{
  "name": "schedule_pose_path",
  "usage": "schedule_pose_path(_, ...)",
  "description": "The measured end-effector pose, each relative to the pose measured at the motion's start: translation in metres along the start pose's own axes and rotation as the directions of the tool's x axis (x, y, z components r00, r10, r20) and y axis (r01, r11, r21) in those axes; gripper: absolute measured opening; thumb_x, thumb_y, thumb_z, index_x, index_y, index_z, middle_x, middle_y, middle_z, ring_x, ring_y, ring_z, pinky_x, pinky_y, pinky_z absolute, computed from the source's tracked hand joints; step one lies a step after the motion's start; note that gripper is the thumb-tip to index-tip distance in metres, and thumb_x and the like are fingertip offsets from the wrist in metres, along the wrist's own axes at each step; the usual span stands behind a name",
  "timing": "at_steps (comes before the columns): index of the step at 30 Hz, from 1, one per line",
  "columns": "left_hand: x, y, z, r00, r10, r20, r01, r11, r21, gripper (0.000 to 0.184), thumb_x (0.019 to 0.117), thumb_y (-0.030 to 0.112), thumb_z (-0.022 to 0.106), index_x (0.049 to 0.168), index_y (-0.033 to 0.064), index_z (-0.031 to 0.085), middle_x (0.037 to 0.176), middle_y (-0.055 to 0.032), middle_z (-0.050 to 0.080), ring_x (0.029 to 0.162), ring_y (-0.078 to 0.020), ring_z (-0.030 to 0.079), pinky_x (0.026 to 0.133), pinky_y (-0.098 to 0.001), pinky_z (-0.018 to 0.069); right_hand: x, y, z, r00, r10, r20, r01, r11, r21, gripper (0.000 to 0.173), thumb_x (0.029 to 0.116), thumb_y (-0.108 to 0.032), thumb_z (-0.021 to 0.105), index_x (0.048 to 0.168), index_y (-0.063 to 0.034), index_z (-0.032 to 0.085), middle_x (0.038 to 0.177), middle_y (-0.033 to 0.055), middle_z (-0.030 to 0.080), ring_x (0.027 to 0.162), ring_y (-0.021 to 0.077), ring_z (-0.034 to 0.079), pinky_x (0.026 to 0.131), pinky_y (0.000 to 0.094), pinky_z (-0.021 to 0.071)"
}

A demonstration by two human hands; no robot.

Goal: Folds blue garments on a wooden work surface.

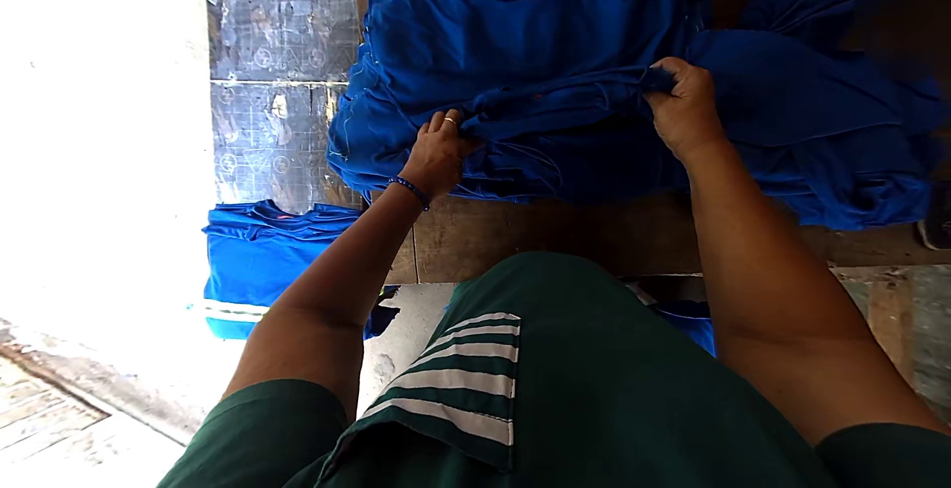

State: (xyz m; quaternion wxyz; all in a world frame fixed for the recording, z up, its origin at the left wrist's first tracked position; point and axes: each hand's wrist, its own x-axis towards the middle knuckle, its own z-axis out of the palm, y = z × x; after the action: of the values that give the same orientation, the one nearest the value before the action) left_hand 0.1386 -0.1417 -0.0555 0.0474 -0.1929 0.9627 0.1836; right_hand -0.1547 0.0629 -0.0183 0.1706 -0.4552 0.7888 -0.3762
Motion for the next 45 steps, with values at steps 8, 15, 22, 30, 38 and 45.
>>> schedule_pose_path(8, 0.016, -0.022, -0.025, 0.977, 0.050, -0.209, -0.107, 0.956, -0.274, 0.033, 0.0840, -0.012, 0.059, 0.102, 0.0085, 0.079, 0.131, -0.0355, 0.051, 0.117, -0.0486, 0.057, 0.094, -0.0610, 0.0500, -0.004, 0.006, 0.013, 0.997, 0.082, -0.005, -0.081, 0.996, 0.021, 0.027, 0.1024, -0.006, 0.052, 0.120, 0.0103, 0.064, 0.112, 0.0265, 0.068, 0.106, 0.0248, 0.066, 0.098, 0.0388, 0.0491)
schedule_pose_path(15, 0.014, -0.008, -0.006, 0.981, 0.106, 0.160, -0.096, 0.993, -0.067, 0.058, 0.0851, -0.015, 0.057, 0.122, 0.0254, 0.076, 0.137, -0.0312, 0.051, 0.126, -0.0504, 0.051, 0.099, -0.0659, 0.0426, -0.016, 0.018, 0.019, 0.992, 0.123, 0.001, -0.123, 0.990, 0.073, 0.024, 0.1020, -0.005, 0.051, 0.117, 0.0084, 0.065, 0.111, 0.0227, 0.068, 0.104, 0.0194, 0.065, 0.096, 0.0347, 0.0498)
schedule_pose_path(22, 0.034, -0.018, -0.008, 1.000, -0.013, 0.022, 0.017, 0.984, -0.178, 0.035, 0.0911, 0.003, 0.057, 0.120, 0.0095, 0.075, 0.144, -0.0354, 0.043, 0.128, -0.0483, 0.052, 0.104, -0.0580, 0.0467, -0.011, 0.016, 0.024, 0.988, 0.155, 0.013, -0.155, 0.987, 0.033, 0.024, 0.1025, -0.007, 0.053, 0.117, 0.0084, 0.065, 0.111, 0.0252, 0.068, 0.106, 0.0261, 0.066, 0.097, 0.0419, 0.0499)
schedule_pose_path(30, 0.043, -0.021, 0.003, 0.997, -0.026, 0.073, 0.036, 0.989, -0.141, 0.021, 0.0969, 0.025, 0.069, 0.107, 0.0093, 0.078, 0.138, -0.0322, 0.052, 0.129, -0.0494, 0.051, 0.104, -0.0661, 0.0414, -0.016, 0.034, 0.041, 0.953, 0.298, 0.055, -0.299, 0.954, 0.009, 0.033, 0.1048, -0.012, 0.052, 0.128, 0.0078, 0.062, 0.123, 0.0285, 0.066, 0.121, 0.0362, 0.063, 0.107, 0.0524, 0.0454)
schedule_pose_path(38, 0.016, -0.020, 0.001, 0.968, 0.228, 0.107, -0.187, 0.936, -0.299, 0.024, 0.0924, -0.004, 0.059, 0.095, 0.0113, 0.077, 0.125, -0.0325, 0.060, 0.126, -0.0526, 0.051, 0.098, -0.0739, 0.0339, -0.017, 0.039, 0.046, 0.940, 0.337, 0.058, -0.339, 0.941, 0.021, 0.033, 0.1043, -0.011, 0.052, 0.131, 0.0061, 0.061, 0.127, 0.0265, 0.065, 0.124, 0.0347, 0.061, 0.109, 0.0523, 0.0440)
schedule_pose_path(45, 0.015, 0.011, -0.009, 0.930, 0.067, 0.361, -0.141, 0.973, 0.182, 0.046, 0.0884, -0.008, 0.062, 0.119, 0.0235, 0.076, 0.132, -0.0274, 0.057, 0.125, -0.0470, 0.052, 0.100, -0.0621, 0.0406, -0.016, 0.040, 0.049, 0.934, 0.351, 0.062, -0.353, 0.935, 0.023, 0.034, 0.1037, -0.009, 0.051, 0.133, 0.0061, 0.059, 0.130, 0.0248, 0.064, 0.127, 0.0318, 0.060, 0.111, 0.0494, 0.0435)
